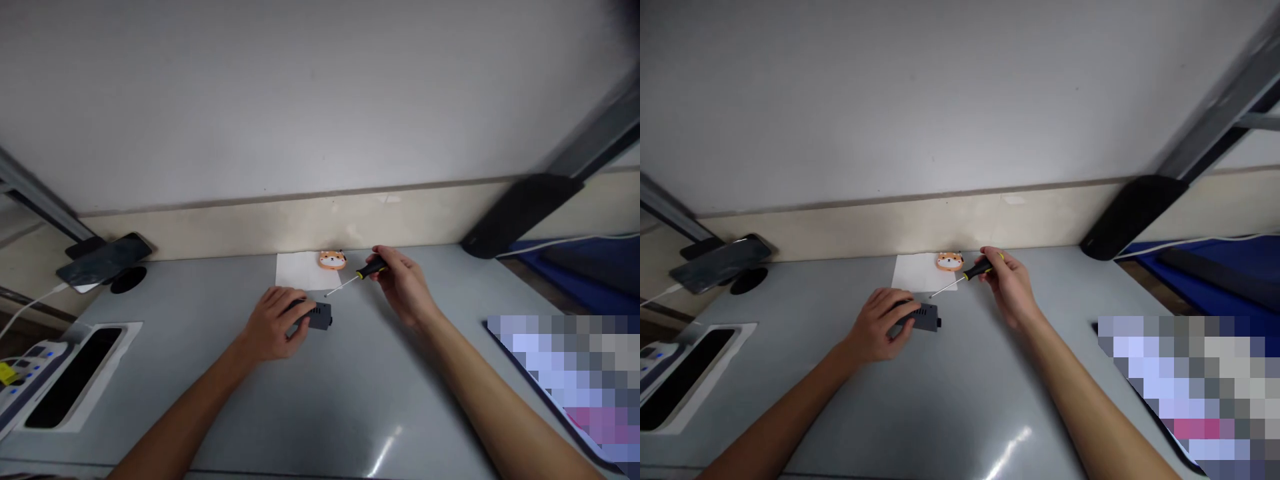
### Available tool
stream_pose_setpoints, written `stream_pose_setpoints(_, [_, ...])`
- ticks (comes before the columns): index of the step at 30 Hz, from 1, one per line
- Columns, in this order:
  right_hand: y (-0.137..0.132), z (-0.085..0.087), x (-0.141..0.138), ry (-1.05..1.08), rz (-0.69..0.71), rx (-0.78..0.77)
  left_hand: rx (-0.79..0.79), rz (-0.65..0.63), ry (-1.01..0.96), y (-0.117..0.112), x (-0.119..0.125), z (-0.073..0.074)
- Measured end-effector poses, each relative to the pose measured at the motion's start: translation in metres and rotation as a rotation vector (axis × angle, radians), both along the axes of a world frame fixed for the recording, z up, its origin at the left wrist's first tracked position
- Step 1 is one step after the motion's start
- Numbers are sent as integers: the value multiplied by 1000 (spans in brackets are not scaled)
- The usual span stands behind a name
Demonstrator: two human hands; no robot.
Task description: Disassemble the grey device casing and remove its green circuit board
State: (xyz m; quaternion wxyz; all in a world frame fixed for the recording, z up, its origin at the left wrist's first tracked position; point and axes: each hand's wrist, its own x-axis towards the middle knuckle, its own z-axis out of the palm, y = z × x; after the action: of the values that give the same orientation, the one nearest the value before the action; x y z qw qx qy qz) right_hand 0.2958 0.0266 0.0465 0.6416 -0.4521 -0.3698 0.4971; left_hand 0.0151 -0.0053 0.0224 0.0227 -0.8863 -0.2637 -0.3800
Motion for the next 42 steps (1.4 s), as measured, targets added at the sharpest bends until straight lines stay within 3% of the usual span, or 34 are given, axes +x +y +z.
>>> stream_pose_setpoints(12, [0, -4, -3, -93, 0, -46, 0, 74, 74, -10, 15, 1])
stream_pose_setpoints(42, [4, -13, -4, -103, -13, -47, -70, 43, 119, -8, 14, 2])
